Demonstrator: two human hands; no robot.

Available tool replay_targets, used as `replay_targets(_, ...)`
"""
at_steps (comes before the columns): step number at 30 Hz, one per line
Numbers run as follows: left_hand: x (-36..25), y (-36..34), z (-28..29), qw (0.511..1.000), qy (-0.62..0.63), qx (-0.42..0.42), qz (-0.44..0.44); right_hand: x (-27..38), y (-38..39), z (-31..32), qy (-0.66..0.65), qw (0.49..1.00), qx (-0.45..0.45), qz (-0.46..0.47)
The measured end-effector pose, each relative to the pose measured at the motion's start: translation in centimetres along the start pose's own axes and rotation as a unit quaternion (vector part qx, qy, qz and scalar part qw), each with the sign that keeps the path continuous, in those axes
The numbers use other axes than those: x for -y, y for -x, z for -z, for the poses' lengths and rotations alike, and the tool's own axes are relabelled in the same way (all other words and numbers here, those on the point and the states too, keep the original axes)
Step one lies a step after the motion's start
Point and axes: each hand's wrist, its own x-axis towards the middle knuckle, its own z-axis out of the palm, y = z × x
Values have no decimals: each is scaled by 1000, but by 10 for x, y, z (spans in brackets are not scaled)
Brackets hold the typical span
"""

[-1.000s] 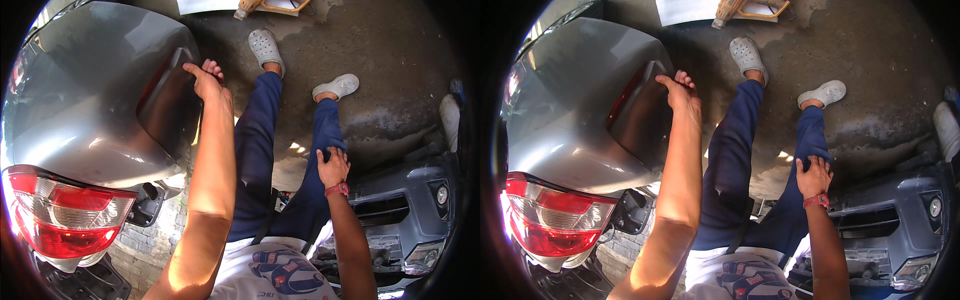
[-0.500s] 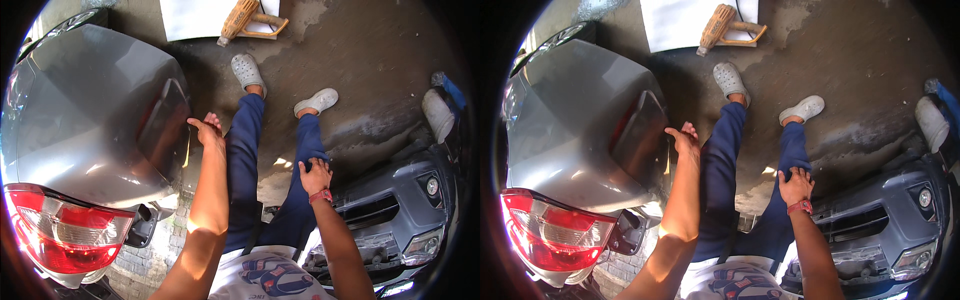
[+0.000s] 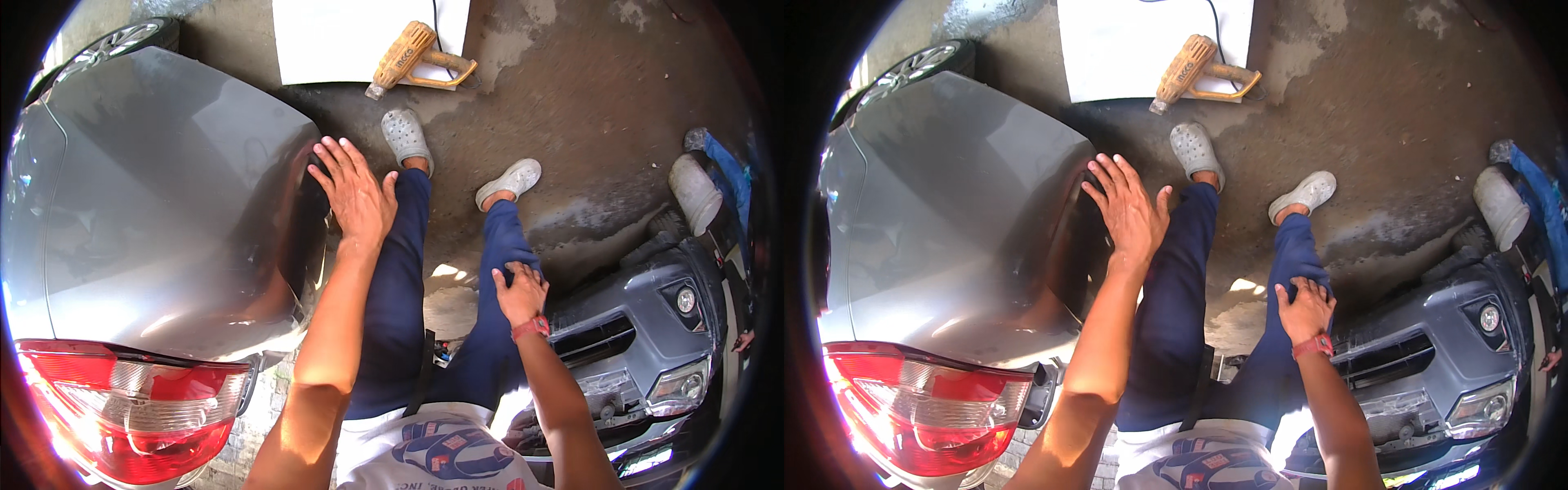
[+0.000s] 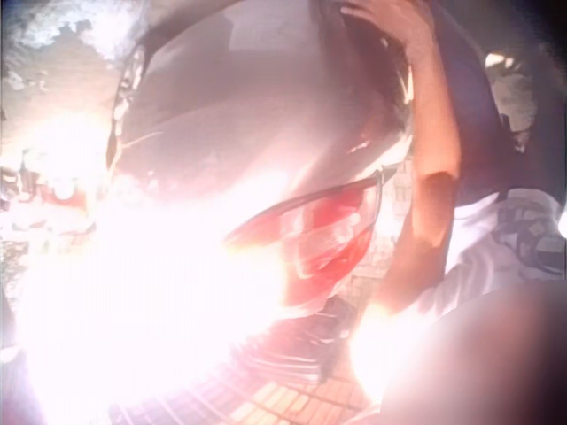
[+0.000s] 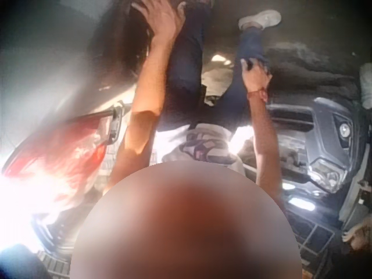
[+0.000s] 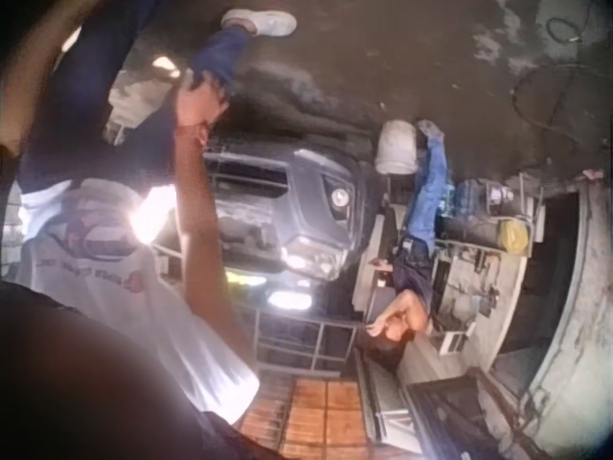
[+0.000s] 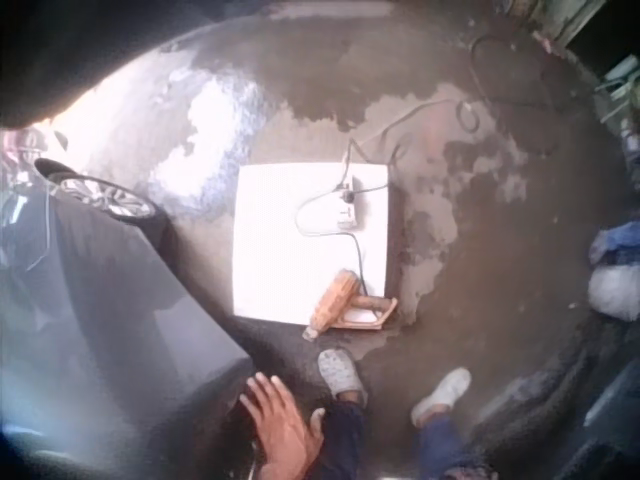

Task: The person scrapes the rear quarter panel of a silver car with a scraper, then reattaches the rear bumper by aligning and pressing it into place. The person also briefly touches the trunk area.

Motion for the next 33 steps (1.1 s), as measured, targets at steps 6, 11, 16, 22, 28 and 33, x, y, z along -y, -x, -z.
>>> replay_targets(6,-1,-43,15,998,-58,38,8,-16,4,69,-331,939,-82,30)
replay_targets(11,3,-48,27,989,-129,66,0,2,-45,70,-189,976,-47,95)
replay_targets(16,-13,-2,36,966,-122,229,-8,-11,-85,110,-63,977,-13,202)
replay_targets(22,-92,122,81,969,189,160,15,-51,-150,164,-222,955,-20,195)
replay_targets(28,-130,148,61,951,187,248,8,-51,-199,175,-193,963,-15,188)
replay_targets(33,-131,133,36,944,173,280,32,24,-265,159,-135,948,-44,286)
